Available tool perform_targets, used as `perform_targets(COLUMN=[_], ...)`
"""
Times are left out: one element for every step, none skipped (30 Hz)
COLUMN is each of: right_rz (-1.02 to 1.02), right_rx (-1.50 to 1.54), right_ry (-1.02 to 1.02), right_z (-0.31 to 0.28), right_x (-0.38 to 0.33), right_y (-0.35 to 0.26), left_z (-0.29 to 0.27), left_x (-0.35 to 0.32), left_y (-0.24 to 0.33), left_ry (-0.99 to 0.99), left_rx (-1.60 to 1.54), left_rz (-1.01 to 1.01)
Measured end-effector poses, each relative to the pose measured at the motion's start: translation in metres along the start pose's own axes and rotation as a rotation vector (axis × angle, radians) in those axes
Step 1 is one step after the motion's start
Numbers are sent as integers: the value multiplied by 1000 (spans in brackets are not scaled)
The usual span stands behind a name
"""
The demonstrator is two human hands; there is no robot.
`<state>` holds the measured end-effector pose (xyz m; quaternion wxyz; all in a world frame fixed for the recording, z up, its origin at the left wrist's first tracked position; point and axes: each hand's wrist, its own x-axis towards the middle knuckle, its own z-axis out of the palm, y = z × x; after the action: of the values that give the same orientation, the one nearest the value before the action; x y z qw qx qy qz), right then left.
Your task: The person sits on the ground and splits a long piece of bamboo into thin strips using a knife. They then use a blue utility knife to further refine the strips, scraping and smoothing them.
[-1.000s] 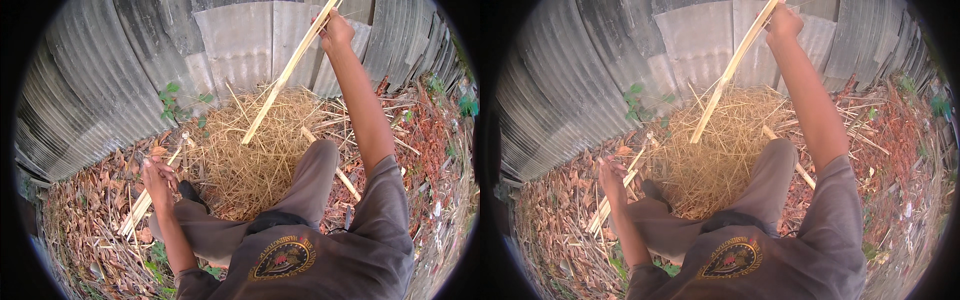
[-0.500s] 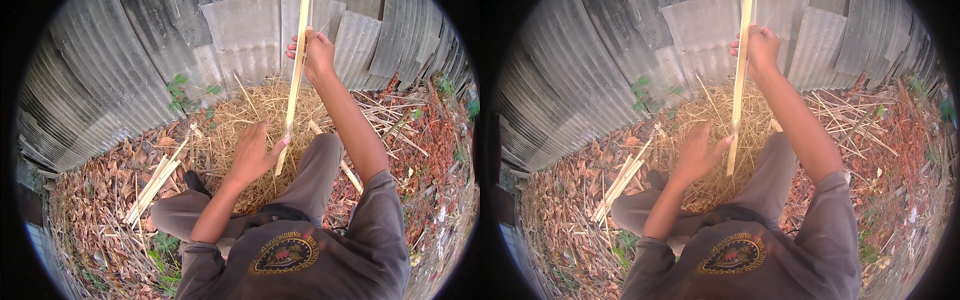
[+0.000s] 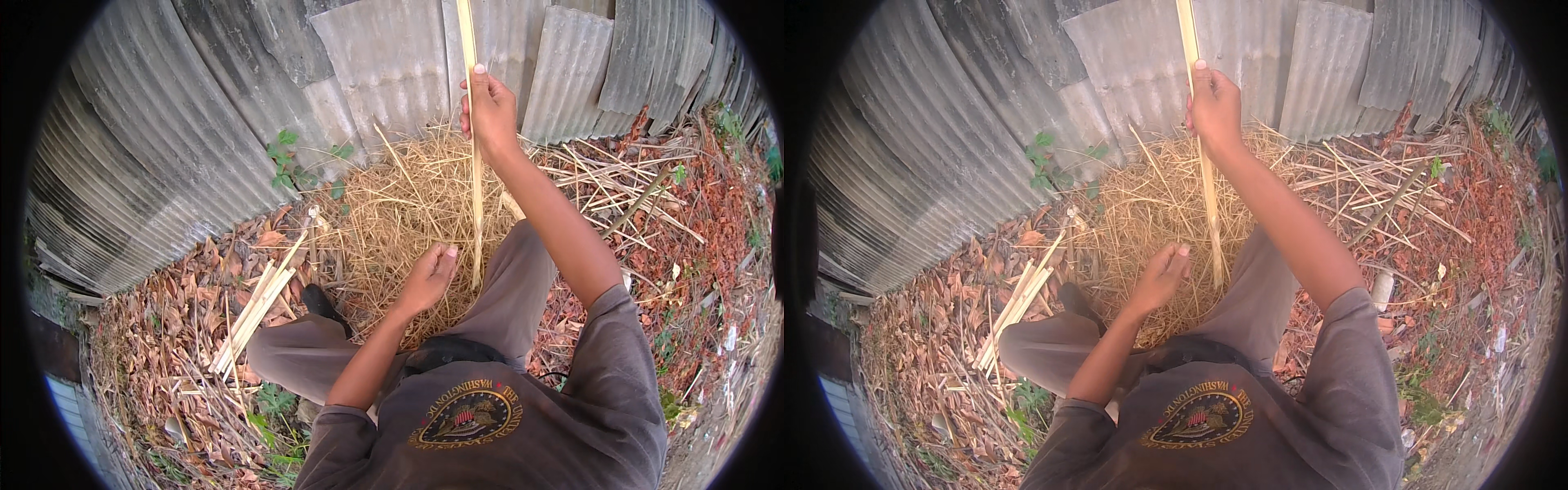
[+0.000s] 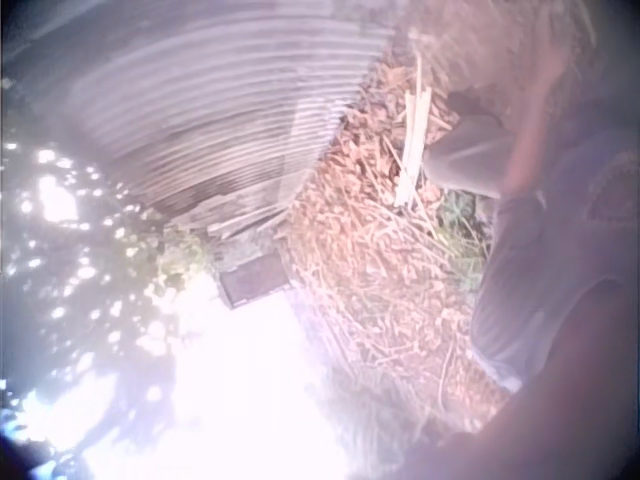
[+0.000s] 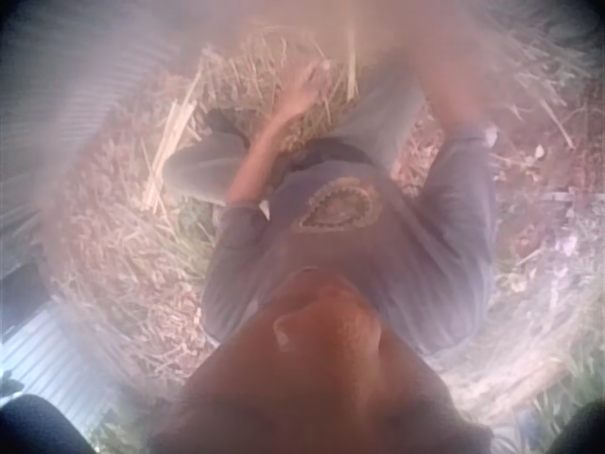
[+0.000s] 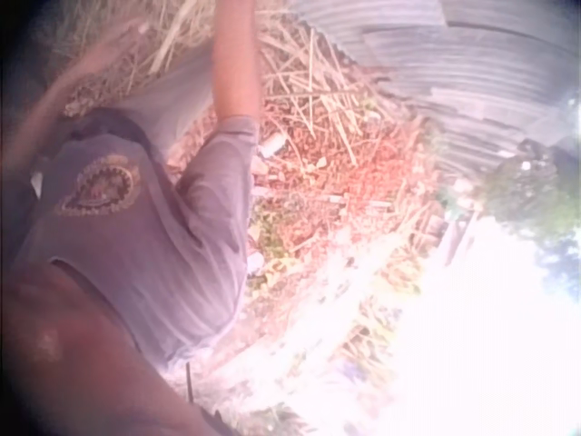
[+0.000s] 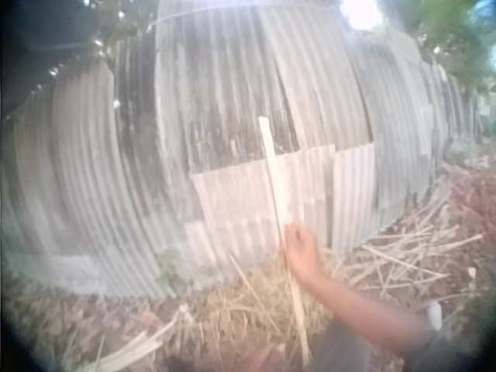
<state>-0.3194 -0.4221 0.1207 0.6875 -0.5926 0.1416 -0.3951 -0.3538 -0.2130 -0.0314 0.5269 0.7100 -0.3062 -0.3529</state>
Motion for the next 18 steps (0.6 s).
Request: perform_targets(right_rz=[7,15,24,10,-6,-22,-33,-37,-36,-39,-30,-24,-17,-30,-41,-52,-38,-26], right_rx=[-11,-22,-39,-61,-79,-100,-116,-101,-84,-73,-88,-105,-120,-135,-148,-157,-103,-50], right_ry=[-12,-26,-34,-38,-26,-14,-4,-7,-13,-16,-30,-42,-54,-55,-58,-63,-63,-66], right_z=[0,-1,-5,-8,-11,-15,-15,-16,-14,-15,-17,-20,-24,-26,-27,-26,-24,-20], right_x=[0,1,1,1,5,8,9,11,11,11,12,14,16,18,19,20,21,22], right_y=[2,5,6,6,7,8,7,5,0,-4,-6,-9,-10,-11,-9,-8,-6,-4], left_z=[5,7,11,15,17,17,17,19,19,19,19,18,15,11,5,-5,-17,-27], left_x=[0,-1,-4,-8,-10,-10,-13,-19,-27,-31,-35,-39,-47,-57,-66,-72,-74,-75], left_y=[-3,-5,0,7,12,12,4,-10,-22,-28,-33,-38,-45,-54,-63,-75,-90,-95], left_ry=[96,193,128,64,-1,-151,-184,-217,-249,-295,-340,-386,-259,-133,-4,59,123,188], left_rx=[114,228,419,610,800,860,879,899,917,877,837,796,727,654,580,561,541,520], left_rz=[35,70,0,-73,-147,-234,-190,-146,-108,-142,-177,-207,-231,-254,-280,-316,-353,-388])
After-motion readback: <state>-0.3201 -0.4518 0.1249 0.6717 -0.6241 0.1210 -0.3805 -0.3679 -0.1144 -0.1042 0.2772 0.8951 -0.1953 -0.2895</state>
